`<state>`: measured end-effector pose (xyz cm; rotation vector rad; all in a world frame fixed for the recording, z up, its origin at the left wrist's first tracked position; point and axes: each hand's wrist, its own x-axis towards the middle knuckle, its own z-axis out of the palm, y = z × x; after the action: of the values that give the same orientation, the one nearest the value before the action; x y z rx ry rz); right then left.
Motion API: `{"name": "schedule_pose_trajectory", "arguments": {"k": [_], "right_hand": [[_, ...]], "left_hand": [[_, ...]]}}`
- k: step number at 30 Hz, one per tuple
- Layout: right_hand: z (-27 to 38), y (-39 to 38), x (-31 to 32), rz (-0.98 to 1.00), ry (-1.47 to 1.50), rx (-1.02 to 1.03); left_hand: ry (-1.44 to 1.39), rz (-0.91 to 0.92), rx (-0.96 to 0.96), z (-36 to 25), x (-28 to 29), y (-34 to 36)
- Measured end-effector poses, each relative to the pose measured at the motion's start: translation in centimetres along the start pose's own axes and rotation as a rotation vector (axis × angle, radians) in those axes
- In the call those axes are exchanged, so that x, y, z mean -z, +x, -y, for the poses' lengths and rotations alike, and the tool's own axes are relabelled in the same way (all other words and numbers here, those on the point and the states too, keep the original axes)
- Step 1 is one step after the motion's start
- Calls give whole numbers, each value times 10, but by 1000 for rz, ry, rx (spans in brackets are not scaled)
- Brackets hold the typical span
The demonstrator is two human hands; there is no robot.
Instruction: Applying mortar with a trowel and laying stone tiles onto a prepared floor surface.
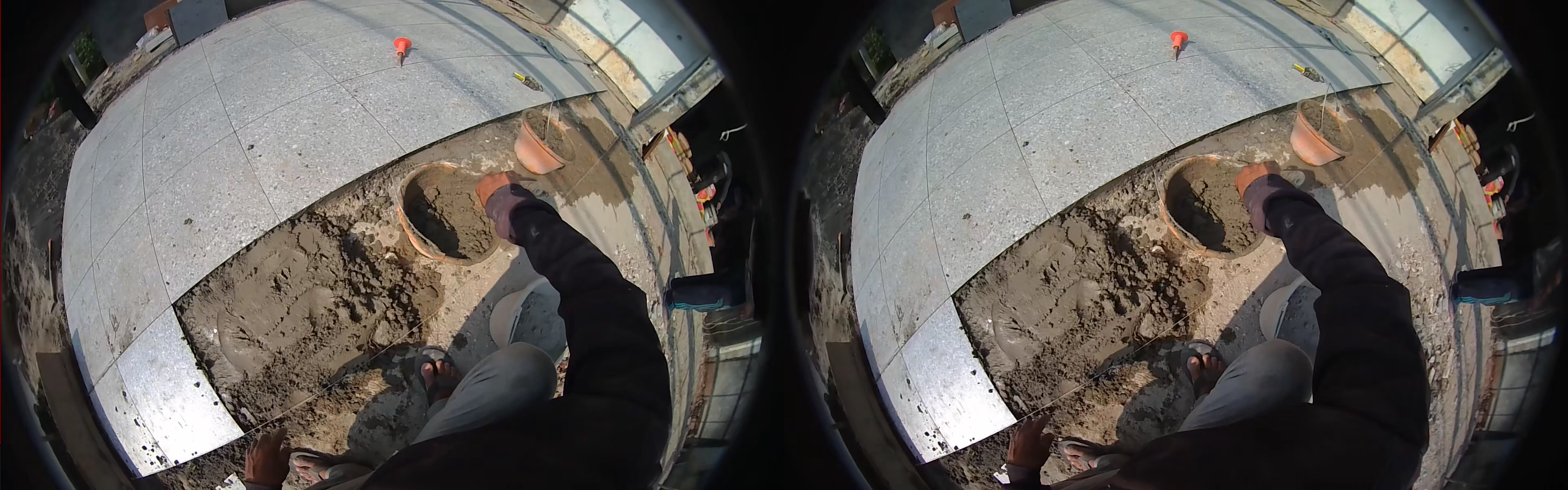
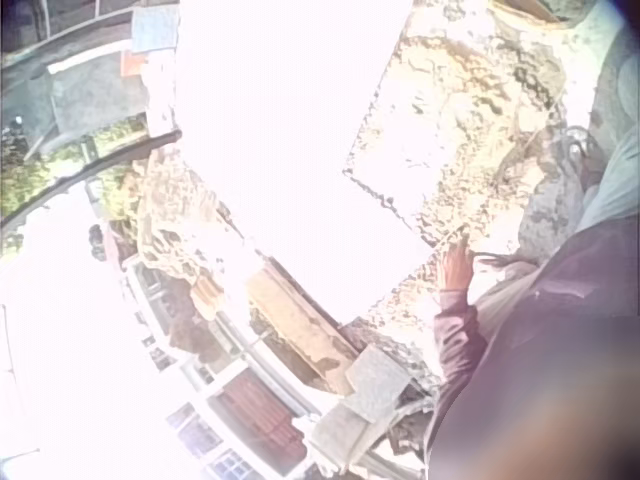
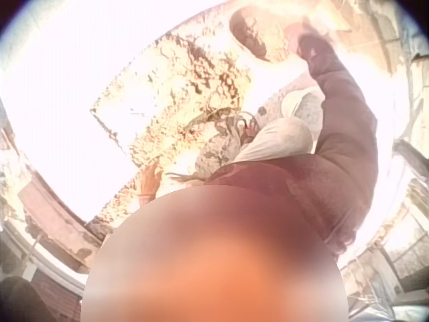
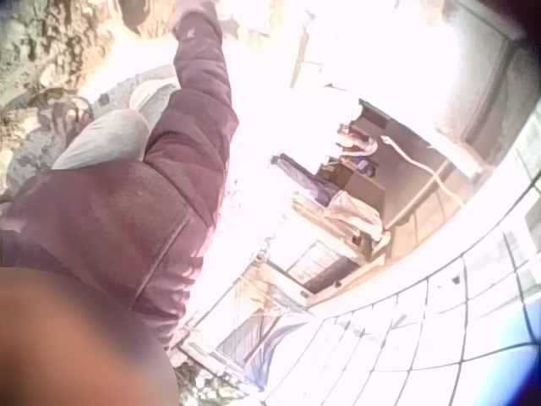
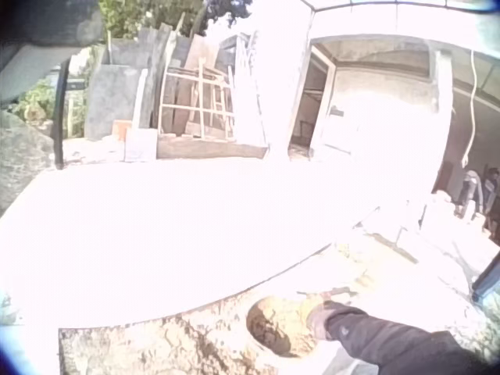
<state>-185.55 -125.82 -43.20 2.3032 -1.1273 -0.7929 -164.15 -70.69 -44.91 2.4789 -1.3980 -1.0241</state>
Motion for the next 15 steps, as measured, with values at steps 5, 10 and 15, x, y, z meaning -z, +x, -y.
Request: {"name": "schedule_pose_trajectory", "arguments": {"k": [5, 10, 15], "right_hand": [[36, 43, -71, 47, -12, 166], [54, 48, -86, 342, 209, 208], [50, 22, -41, 663, 542, 207]], "left_hand": [[53, -167, -102, -59, 12, -1], [-81, -71, -64, -74, -14, -11], [-130, -27, -29, -74, -27, -14]]}}
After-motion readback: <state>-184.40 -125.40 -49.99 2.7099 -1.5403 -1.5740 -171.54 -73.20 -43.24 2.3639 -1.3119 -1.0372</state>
